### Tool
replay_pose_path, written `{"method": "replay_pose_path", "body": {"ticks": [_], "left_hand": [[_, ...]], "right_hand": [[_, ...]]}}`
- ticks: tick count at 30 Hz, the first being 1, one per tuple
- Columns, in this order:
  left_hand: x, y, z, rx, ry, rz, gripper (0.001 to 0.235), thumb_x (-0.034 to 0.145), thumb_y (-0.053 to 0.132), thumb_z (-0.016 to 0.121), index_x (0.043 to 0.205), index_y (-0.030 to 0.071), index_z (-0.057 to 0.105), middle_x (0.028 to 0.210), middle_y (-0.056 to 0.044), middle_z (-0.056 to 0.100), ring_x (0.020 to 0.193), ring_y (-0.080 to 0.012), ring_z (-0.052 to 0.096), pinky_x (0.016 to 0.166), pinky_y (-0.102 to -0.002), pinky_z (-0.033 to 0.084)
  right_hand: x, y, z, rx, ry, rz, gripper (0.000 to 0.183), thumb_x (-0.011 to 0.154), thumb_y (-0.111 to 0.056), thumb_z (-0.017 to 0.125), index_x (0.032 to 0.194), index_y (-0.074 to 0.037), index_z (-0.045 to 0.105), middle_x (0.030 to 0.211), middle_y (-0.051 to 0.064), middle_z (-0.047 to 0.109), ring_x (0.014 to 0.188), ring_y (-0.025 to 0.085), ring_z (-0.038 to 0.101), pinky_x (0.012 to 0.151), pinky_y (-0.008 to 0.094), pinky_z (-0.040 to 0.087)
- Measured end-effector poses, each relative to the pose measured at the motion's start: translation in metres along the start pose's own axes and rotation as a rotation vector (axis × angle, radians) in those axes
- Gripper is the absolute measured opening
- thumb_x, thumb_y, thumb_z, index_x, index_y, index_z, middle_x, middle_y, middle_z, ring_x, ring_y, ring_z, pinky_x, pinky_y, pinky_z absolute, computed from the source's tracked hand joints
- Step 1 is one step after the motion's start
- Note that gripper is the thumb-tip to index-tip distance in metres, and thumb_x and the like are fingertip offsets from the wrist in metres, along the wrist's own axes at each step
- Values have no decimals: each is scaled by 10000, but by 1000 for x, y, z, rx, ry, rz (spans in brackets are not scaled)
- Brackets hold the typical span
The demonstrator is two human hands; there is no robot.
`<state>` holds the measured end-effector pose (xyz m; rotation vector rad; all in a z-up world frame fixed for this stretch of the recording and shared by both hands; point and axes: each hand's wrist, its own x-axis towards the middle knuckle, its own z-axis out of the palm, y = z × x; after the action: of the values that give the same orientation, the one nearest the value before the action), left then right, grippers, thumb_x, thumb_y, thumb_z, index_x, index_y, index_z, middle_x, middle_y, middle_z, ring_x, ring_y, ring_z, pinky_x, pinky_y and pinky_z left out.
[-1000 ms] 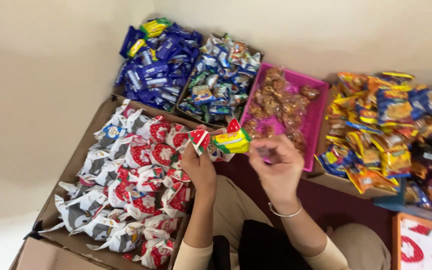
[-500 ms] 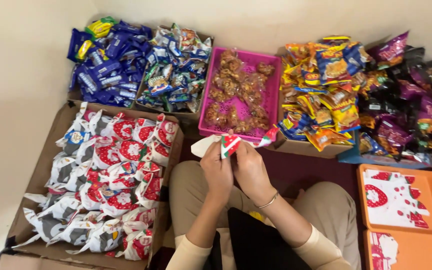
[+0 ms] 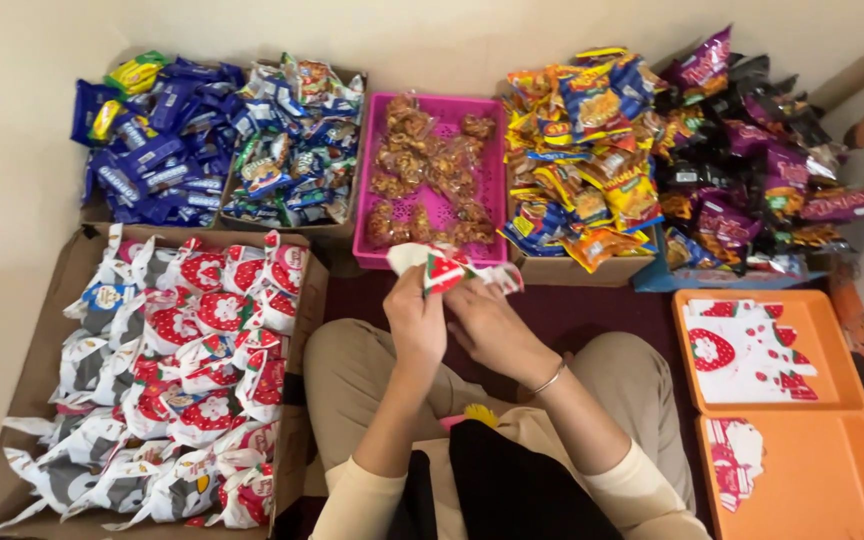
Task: Filling small decorative gift bags with a variety of snack packets selected from organized bins on the floor.
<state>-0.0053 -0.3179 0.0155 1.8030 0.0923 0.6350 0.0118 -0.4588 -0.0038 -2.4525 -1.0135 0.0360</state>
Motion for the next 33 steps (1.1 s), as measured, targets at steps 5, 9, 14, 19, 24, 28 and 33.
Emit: {"method": "replay_pose_path", "body": {"ticks": [5,9,14,19,24,28,33], "left_hand": [[3,-9,19,-39,64,6,132,975,96,614,880,21,667,871,-138,579,812,-298,606,823,-383,498],[9,6,30,-113,52,22,228,1027,128,539,860,52,673,907,-99,594,838,-293,625,863,-364,505],[-1,14,51,-93,45,-56,278,1042,160,479,818,82,623,703,-81,652,703,-292,664,769,-372,525],[-10,17,66,-59,46,-89,274,1042,172,448,796,93,539,559,-63,589,585,-265,615,713,-370,521],[-22,7,92,48,82,-45,277,983,132,461,1179,39,633,835,-242,698,817,-463,672,775,-475,548],[-37,-16,116,119,29,-10,458,936,100,499,1368,-50,538,1021,-311,685,937,-509,653,863,-522,528],[-53,-5,136,222,-158,89,328,1069,304,449,1148,35,620,792,-201,669,787,-446,670,730,-504,544]], "right_hand": [[-23,15,-36,-229,428,-20,386,815,-208,802,1184,-204,688,1253,19,647,1116,254,584,874,393,419],[-47,23,-54,-14,788,198,601,778,-296,917,1280,-112,644,1263,90,576,1119,326,559,945,419,427],[-74,45,-9,854,604,403,718,821,-261,857,1426,-19,554,1304,178,590,1186,306,602,934,387,517],[-87,38,-1,1151,531,579,604,901,-328,774,1383,-3,611,1191,123,693,1068,188,648,858,344,561],[-105,53,5,1099,649,714,748,901,-337,797,1447,61,473,1299,198,558,1123,223,543,938,343,518],[-119,48,-7,1018,619,737,565,871,-324,833,1302,3,669,1226,122,533,1113,208,547,954,355,531],[-135,57,6,814,883,542,181,815,-160,887,921,-47,793,1135,115,639,1077,230,596,959,349,412]]}}
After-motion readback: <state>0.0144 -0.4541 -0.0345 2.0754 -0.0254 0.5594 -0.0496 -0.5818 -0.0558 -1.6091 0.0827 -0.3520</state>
